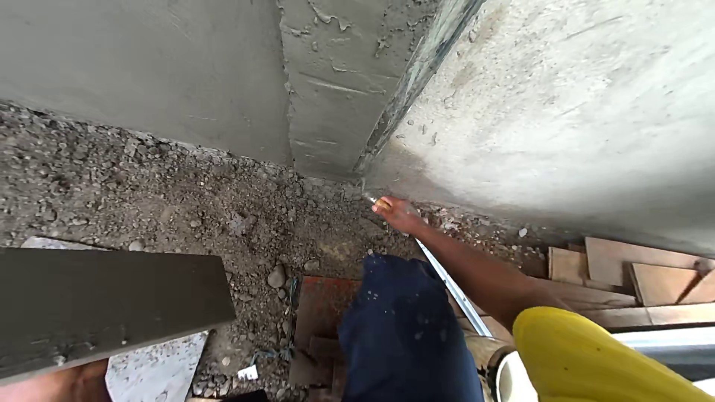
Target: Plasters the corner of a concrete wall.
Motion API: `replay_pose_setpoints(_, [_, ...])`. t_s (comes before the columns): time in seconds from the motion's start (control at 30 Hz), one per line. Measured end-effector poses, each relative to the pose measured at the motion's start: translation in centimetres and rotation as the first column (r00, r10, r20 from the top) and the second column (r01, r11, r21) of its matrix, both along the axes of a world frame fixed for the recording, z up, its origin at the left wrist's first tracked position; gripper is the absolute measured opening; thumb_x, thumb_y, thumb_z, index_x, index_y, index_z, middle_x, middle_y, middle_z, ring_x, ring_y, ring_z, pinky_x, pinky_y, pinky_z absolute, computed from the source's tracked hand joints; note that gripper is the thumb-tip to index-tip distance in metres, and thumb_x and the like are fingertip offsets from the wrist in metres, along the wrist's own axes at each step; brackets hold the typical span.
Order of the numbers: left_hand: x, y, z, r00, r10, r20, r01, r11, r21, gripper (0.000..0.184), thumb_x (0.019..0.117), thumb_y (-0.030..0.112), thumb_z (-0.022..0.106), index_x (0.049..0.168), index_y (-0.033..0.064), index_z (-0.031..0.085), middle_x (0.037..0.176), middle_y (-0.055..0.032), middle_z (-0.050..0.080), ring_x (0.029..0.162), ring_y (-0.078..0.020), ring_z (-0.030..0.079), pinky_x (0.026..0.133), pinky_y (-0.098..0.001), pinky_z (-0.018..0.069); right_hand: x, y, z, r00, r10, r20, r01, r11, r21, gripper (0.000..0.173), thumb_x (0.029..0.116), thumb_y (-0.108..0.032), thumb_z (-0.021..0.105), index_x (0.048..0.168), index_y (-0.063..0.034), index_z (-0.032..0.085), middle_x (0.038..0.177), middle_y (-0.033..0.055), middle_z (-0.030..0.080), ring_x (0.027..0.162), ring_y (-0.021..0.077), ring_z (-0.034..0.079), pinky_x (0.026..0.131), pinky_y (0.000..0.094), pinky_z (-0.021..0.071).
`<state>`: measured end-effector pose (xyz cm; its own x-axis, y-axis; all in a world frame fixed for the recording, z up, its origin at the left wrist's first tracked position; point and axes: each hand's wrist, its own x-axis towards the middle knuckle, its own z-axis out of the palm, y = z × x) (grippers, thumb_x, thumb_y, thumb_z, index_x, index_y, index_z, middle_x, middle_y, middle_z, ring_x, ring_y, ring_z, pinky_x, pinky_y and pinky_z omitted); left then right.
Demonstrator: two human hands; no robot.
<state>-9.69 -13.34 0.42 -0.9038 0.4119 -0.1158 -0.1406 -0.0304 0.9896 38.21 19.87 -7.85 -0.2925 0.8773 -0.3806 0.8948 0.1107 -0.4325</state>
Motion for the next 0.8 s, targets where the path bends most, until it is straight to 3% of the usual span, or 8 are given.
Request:
replay_pose_setpoints(0.07, [0.0, 0.0, -0.2, 1.000, 0.010, -0.003, -0.010, 1.000, 0.011, 0.020, 0.1037, 0.001, 0.035, 0.122, -0.0024, 0.044, 0.097, -0.0031, 0.063, 0.089, -0.0071, 0.065, 0.081, -0.0278, 0.0582, -0.3, 0.9, -0.1, 0.999, -0.051, -0.007, 0.050, 0.993, -0.105, 0.052, 0.1029, -0.057, 0.053, 0.128, -0.0125, 0.064, 0.102, 0.0167, 0.070, 0.090, 0.0324, 0.069, 0.083, 0.0571, 0.0552])
replay_pose_setpoints(0.17, [-0.1, -0.4, -0.2, 0.999, 0.036, -0.006, -0.037, 0.999, -0.014, 0.021, 0.1044, 0.001, 0.034, 0.123, -0.0028, 0.044, 0.096, -0.0033, 0.063, 0.089, -0.0068, 0.065, 0.080, -0.0273, 0.0580, -0.8, 1.8, 3.2, 0.973, -0.194, -0.129, 0.156, 0.953, -0.261, 0.049, 0.1042, -0.054, 0.053, 0.126, -0.0114, 0.061, 0.083, 0.0098, 0.063, 0.060, 0.0185, 0.060, 0.058, 0.0360, 0.0542])
replay_pose_setpoints(0.3, [-0.3, -0.7, 0.0, 1.000, 0.020, -0.002, -0.021, 1.000, -0.022, 0.016, 0.1022, -0.002, 0.038, 0.113, -0.0055, 0.049, 0.089, -0.0045, 0.065, 0.083, -0.0106, 0.067, 0.077, -0.0319, 0.0590, -0.9, 1.9, 8.7, 0.938, -0.234, -0.254, 0.163, 0.949, -0.271, 0.040, 0.1054, -0.046, 0.056, 0.119, -0.0092, 0.064, 0.076, 0.0082, 0.062, 0.054, 0.0162, 0.057, 0.050, 0.0315, 0.0517])
replay_pose_setpoints(0.4, [-0.7, -0.9, -0.2, 1.000, 0.009, 0.010, -0.009, 1.000, -0.020, 0.016, 0.1020, -0.002, 0.039, 0.114, -0.0054, 0.049, 0.090, -0.0050, 0.065, 0.084, -0.0118, 0.067, 0.079, -0.0325, 0.0591, -0.8, 1.2, 10.0, 0.922, -0.173, -0.347, 0.113, 0.976, -0.185, 0.037, 0.1067, -0.043, 0.054, 0.120, -0.0103, 0.063, 0.080, 0.0085, 0.064, 0.058, 0.0176, 0.060, 0.053, 0.0330, 0.0533])
replay_pose_setpoints(0.5, [-0.8, -0.8, -0.4, 1.000, -0.003, 0.017, 0.003, 1.000, 0.016, 0.018, 0.1018, -0.002, 0.038, 0.116, -0.0058, 0.048, 0.092, -0.0061, 0.066, 0.086, -0.0124, 0.067, 0.080, -0.0333, 0.0593, -0.3, 0.7, 6.9, 0.931, -0.122, -0.344, 0.081, 0.988, -0.130, 0.040, 0.1050, -0.047, 0.056, 0.126, -0.0129, 0.061, 0.083, 0.0104, 0.066, 0.062, 0.0216, 0.064, 0.058, 0.0394, 0.0578])
replay_pose_setpoints(0.63, [-0.9, -0.7, -0.6, 1.000, 0.013, -0.001, -0.013, 1.000, -0.006, 0.020, 0.1023, 0.000, 0.036, 0.120, -0.0032, 0.044, 0.095, -0.0015, 0.062, 0.088, -0.0045, 0.065, 0.081, -0.0248, 0.0574, -0.3, 0.9, -0.3, 0.998, 0.001, -0.067, -0.010, 0.991, -0.131, 0.048, 0.1024, -0.054, 0.056, 0.125, -0.0128, 0.064, 0.102, 0.0157, 0.069, 0.088, 0.0307, 0.068, 0.082, 0.0555, 0.0559])
replay_pose_setpoints(0.7, [-0.9, -0.9, -0.6, 1.000, 0.026, -0.012, -0.026, 1.000, 0.011, 0.021, 0.1023, -0.001, 0.037, 0.121, -0.0061, 0.045, 0.097, -0.0052, 0.064, 0.089, -0.0089, 0.066, 0.081, -0.0302, 0.0581, -0.3, 0.9, -1.5, 0.999, -0.006, 0.033, 0.011, 0.990, -0.139, 0.050, 0.1030, -0.054, 0.054, 0.123, -0.0099, 0.066, 0.108, 0.0180, 0.069, 0.101, 0.0345, 0.067, 0.092, 0.0604, 0.0515])
replay_pose_setpoints(0.8, [-1.1, -1.4, -0.4, 0.999, 0.032, -0.001, -0.032, 0.999, -0.007, 0.020, 0.1023, -0.001, 0.039, 0.120, -0.0065, 0.046, 0.096, -0.0060, 0.064, 0.089, -0.0110, 0.066, 0.082, -0.0327, 0.0582, -0.2, 1.3, -0.4, 0.991, -0.136, -0.013, 0.131, 0.976, -0.177, 0.051, 0.1042, -0.057, 0.050, 0.124, -0.0108, 0.062, 0.096, 0.0142, 0.067, 0.078, 0.0267, 0.067, 0.074, 0.0492, 0.0574])
